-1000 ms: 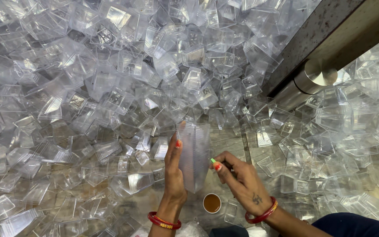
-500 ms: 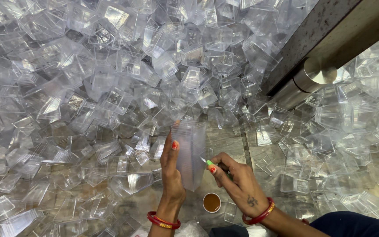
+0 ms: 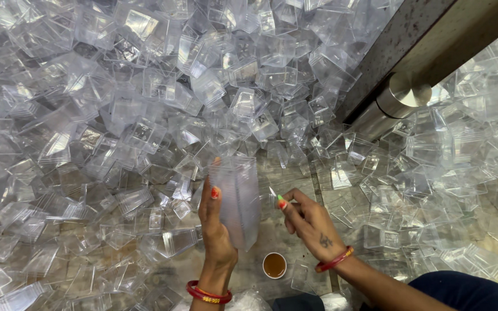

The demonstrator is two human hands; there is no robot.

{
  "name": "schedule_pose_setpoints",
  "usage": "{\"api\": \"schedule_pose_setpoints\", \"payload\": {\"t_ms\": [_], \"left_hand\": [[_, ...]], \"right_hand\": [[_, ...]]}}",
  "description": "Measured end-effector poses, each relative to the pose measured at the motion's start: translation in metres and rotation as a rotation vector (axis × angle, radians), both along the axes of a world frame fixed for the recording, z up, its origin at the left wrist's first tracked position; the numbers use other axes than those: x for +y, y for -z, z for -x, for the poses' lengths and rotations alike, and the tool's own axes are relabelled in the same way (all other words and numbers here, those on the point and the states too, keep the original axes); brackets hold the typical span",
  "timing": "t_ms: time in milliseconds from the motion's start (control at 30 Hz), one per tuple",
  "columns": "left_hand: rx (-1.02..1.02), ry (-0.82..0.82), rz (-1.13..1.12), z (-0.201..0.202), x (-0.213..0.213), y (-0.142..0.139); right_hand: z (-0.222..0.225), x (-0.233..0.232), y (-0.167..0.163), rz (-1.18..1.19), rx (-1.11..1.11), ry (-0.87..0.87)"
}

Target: The person sits on the floor beside a large pile of small clear plastic cups and repeatedly picks up cups one at a time, nesting them into a stack held in one hand while holding a green marker in the other. A second person nearby performs the same stacking activity.

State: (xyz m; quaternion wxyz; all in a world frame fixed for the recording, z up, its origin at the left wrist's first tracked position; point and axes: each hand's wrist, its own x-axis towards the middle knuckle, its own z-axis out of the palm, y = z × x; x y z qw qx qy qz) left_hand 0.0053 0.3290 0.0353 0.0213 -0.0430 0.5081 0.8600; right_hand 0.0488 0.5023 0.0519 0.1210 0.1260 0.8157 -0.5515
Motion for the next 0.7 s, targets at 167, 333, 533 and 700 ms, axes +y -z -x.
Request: {"api": "schedule_pose_setpoints", "payload": {"t_ms": [167,333,533,700], "left_hand": [[-0.005,-0.011,-0.02,0.0021,-0.0017,0.0017],[-0.004,0.036,0.017,0.0024,-0.0008,0.0008],[0.023,0.025,0.038,0.002,0.0004,-0.002],[0.005,0.026,0.02,0.0026,-0.0006,-0.0005]], "right_hand": [[-0.0008,0.0006,0.0012,0.17,0.157,-0.009],[-0.0032,0.0005,0.0016,0.129,0.115,-0.106],[-0.0043,0.0005,0.0009,0.088,0.108,-0.12],[-0.0026,0.0007,-0.0002,0.061,0.132,-0.111]]}}
